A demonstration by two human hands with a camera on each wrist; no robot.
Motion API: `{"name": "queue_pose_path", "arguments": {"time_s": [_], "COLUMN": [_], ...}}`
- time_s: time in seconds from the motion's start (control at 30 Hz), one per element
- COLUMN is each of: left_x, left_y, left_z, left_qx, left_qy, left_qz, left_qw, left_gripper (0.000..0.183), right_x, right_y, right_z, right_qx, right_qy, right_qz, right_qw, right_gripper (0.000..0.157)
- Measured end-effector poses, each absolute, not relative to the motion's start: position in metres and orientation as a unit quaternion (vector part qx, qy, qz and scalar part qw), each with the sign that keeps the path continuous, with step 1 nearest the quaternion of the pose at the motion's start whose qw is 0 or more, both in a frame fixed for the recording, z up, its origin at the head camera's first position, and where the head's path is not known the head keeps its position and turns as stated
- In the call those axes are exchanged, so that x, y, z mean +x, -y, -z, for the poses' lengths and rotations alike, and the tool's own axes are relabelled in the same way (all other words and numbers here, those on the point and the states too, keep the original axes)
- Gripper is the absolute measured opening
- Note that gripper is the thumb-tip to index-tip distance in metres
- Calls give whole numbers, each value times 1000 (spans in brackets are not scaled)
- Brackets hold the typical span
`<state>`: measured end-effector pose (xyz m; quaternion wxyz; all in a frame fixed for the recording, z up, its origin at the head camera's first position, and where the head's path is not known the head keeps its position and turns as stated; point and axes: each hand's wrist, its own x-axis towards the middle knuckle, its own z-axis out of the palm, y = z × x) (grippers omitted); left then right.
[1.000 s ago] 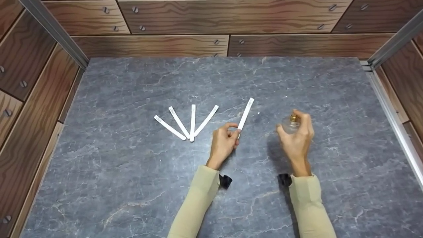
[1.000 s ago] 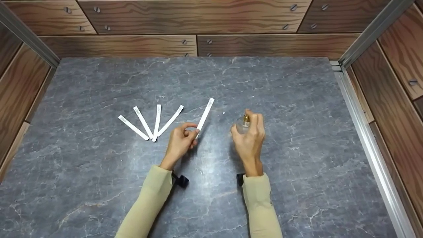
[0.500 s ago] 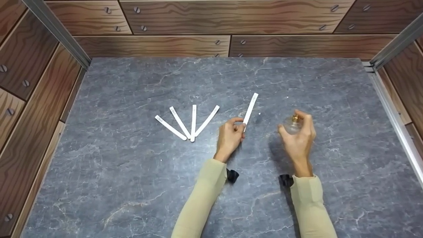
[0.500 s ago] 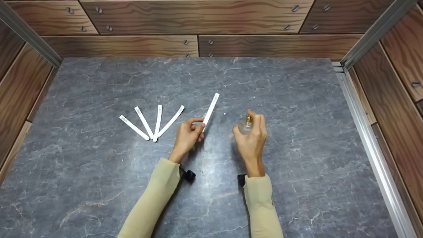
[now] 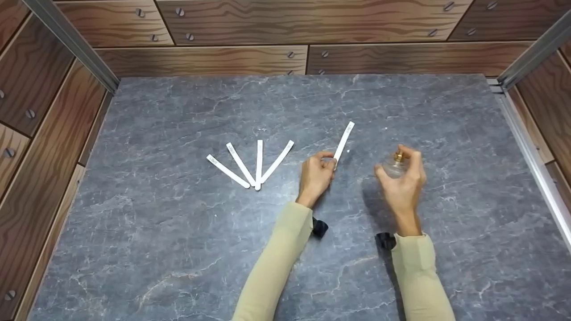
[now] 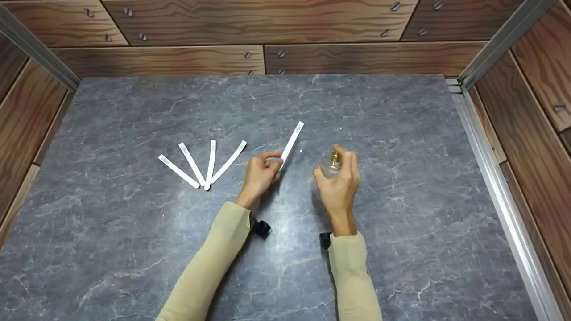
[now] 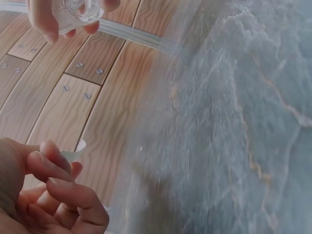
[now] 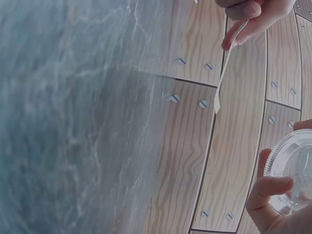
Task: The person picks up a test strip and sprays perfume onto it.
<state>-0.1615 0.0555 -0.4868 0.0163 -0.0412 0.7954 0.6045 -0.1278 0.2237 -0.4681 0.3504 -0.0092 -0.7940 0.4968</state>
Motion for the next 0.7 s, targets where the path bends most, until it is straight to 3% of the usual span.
{"name": "queue_pose_path", "arguments": {"time_s": [0.23,0.7], "left_x": [-172,-196], "left_y": [-64,-82], "left_z": [488,484], "left_qx": [-77,-81], "left_qy": [-751,-754], "left_qz": [-653,-646], "left_qw": [54,80], "left_gripper": [21,27], "right_x": [-129,-129], "right_y": [-224,-225], "right_z": [467,468], "right_qx": [-7,-7], "right_qy": [795,792], "right_qz": [-496,-501], "right_qw": [350,348], "right_gripper": [54,55]}}
